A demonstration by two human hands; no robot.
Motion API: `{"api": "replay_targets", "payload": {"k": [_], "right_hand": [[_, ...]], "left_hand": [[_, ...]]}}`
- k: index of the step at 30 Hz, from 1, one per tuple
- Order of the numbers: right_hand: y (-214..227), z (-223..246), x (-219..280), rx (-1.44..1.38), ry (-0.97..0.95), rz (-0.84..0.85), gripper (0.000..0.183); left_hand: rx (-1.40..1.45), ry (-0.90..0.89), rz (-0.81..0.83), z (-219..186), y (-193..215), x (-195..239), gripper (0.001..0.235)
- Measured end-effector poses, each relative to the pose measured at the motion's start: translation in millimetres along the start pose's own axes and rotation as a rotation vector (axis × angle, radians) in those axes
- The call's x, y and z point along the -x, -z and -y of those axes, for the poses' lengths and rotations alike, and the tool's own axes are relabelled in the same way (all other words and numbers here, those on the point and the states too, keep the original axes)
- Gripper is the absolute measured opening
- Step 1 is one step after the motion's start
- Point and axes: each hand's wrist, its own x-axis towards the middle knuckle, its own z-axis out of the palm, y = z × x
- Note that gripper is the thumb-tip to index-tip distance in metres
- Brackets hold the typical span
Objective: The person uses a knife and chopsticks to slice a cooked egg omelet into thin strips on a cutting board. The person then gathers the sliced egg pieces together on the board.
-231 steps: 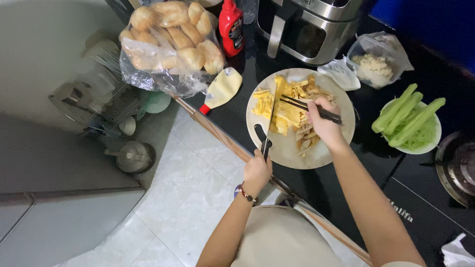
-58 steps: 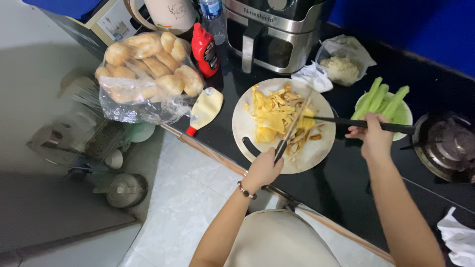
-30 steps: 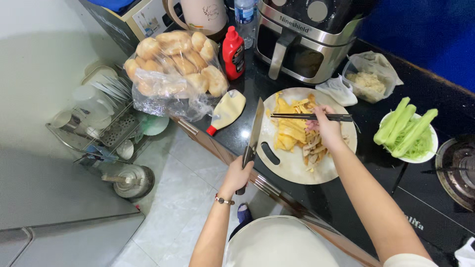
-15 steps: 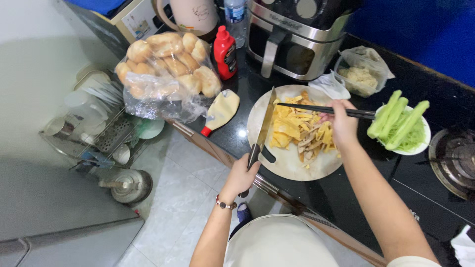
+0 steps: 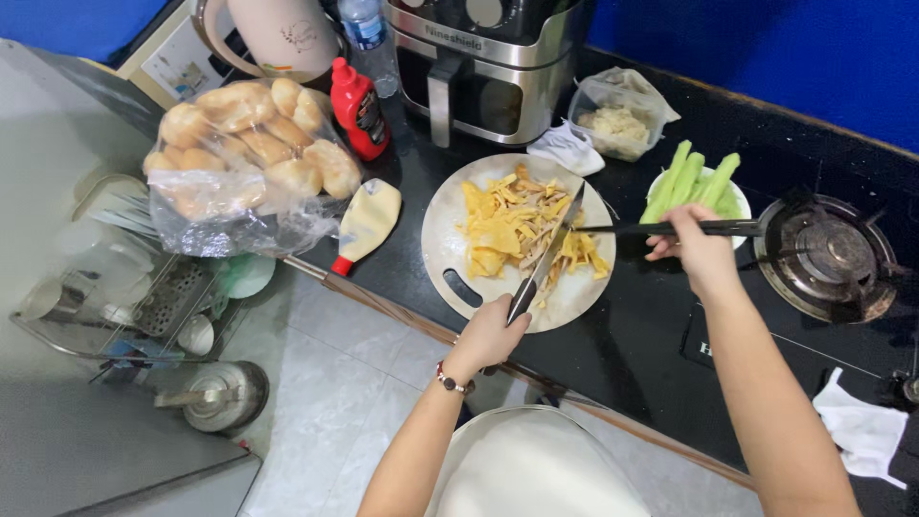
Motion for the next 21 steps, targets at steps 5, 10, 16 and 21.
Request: {"api": "replay_targets", "payload": {"k": [5,10,16,21], "right_hand": [[11.0,12.8,1.5,0.078,0.037,0.017,0.023],[10.2,27.2,0.3,0.111,0.143,0.037,0.023],[-61.5,4.9,-4.8,0.172,0.297,0.259,0.013],[-90.7,0.0,-1.7,0.451,0.369,0.114,0.019]], "left_hand": [[0.001,-0.040,-0.091,3.7,14.0,8.9,0.032],[0.206,0.154,-0.168,12.4,48.0,34.5,0.028],[0.398,0.237,-0.265,30.1,65.1,57.0,0.024],[0.417,0.267,-0.280,40.7,61.8,66.7,0.021]]}}
